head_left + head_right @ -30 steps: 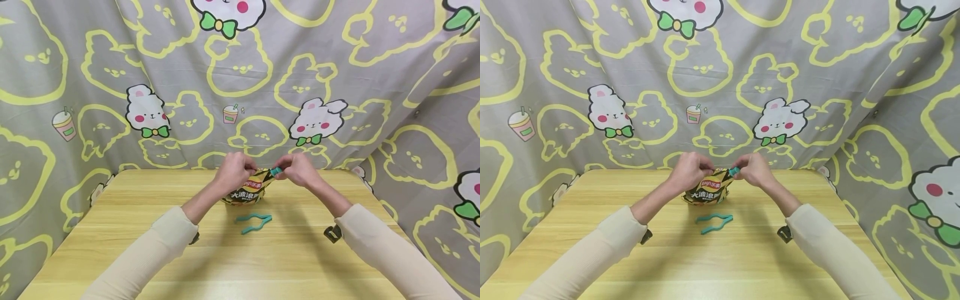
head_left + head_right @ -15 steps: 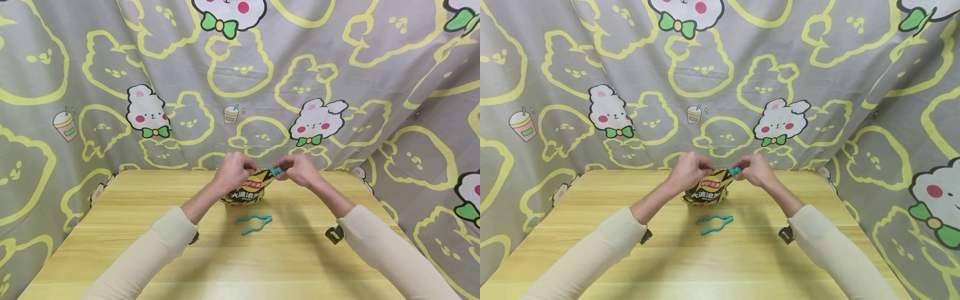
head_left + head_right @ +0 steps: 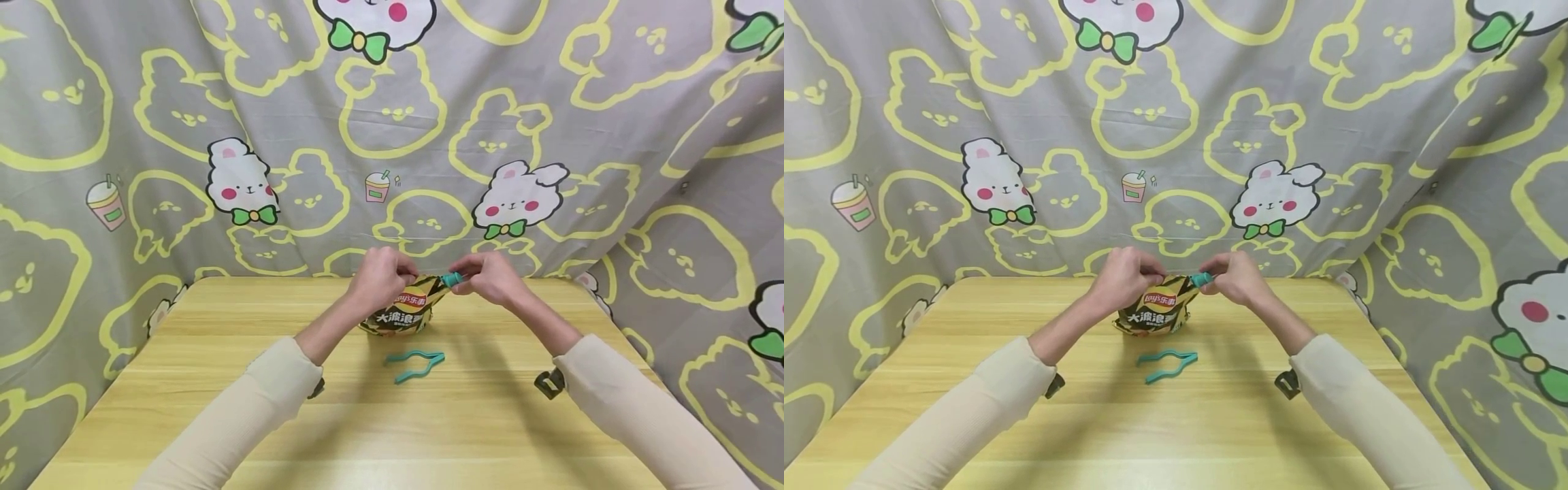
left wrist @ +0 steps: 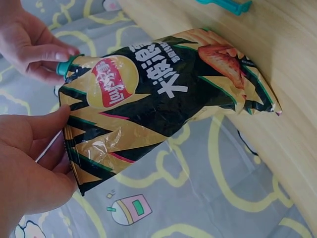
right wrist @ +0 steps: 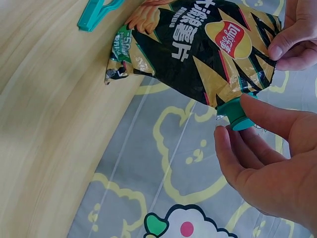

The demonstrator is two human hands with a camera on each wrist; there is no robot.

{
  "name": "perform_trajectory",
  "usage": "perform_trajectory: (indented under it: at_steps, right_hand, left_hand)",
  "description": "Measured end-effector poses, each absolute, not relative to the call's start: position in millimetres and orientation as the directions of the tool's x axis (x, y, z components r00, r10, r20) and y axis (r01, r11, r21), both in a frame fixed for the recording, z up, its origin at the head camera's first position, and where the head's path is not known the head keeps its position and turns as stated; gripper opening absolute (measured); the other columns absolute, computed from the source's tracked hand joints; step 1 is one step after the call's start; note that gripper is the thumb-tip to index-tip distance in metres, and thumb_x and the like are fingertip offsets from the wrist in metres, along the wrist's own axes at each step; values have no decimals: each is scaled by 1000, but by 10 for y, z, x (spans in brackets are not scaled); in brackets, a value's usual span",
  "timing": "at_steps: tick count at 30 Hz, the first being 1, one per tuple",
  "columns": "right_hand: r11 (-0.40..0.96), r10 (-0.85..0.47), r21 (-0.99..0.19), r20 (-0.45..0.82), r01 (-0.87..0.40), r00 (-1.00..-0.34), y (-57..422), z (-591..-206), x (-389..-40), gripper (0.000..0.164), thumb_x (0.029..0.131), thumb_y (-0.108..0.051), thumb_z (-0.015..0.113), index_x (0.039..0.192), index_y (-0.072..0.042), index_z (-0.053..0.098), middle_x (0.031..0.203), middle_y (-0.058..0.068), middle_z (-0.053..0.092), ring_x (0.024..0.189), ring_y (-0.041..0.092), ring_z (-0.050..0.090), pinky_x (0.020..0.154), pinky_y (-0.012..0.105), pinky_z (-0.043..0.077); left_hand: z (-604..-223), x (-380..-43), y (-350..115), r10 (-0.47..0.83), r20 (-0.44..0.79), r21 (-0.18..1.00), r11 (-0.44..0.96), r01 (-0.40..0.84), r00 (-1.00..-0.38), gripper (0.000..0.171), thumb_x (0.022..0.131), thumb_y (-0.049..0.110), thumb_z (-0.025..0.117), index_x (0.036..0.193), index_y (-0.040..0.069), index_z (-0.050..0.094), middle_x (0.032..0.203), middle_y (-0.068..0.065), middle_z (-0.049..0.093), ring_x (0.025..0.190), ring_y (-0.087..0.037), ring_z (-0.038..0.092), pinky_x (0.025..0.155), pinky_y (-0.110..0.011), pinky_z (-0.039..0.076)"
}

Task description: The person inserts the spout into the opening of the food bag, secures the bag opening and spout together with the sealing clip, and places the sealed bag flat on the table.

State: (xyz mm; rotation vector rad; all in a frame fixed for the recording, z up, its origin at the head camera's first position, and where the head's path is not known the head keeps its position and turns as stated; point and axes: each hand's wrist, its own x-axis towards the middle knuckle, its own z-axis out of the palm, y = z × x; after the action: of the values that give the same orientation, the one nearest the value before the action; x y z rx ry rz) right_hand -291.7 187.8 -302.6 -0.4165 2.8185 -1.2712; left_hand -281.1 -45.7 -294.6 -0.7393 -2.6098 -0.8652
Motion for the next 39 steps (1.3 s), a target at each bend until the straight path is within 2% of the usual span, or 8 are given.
perform_trajectory:
  at_steps: [10, 21, 33, 39]
  right_hand:
    - [668, -253, -705, 88, -240, -963, 1933, -3020, -2902, 40, 83, -8, 81, 120, 0, 71, 108, 16, 75, 100, 27, 71, 90, 42, 57]
    - [698, -263, -684, 29, -211, -964, 2037, -3087, -2862, 46, 86, -16, 80, 126, 3, 68, 112, 18, 74, 105, 30, 70, 95, 47, 55]
    - [733, -276, -649, -9, -205, -961, 2051, -3461, -2798, 31, 81, -14, 83, 108, -1, 74, 101, 13, 75, 93, 23, 70, 84, 40, 58]
    - [743, -291, -633, -15, -216, -957, 1967, -3692, -2737, 29, 79, -12, 84, 104, -2, 75, 100, 14, 76, 92, 21, 70, 82, 39, 58]
  left_hand:
    - [-2943, -2826, -467, 374, 435, 457, 692, 559, -819, 9, 89, 3, 75, 90, 8, 83, 85, -5, 79, 77, -15, 73, 68, -26, 59]
    - [-2949, -2842, -461, 368, 433, 467, 689, 554, -823, 9, 90, 4, 75, 89, 7, 83, 85, -5, 79, 77, -15, 73, 68, -26, 59]
    - [-2950, -2829, -450, 360, 430, 465, 698, 545, -828, 8, 89, 4, 75, 89, 8, 83, 85, -5, 79, 76, -15, 73, 68, -26, 59]
    - [-2944, -2828, -443, 356, 429, 467, 700, 541, -830, 8, 89, 4, 76, 88, 8, 82, 85, -5, 79, 76, -15, 73, 68, -26, 59]
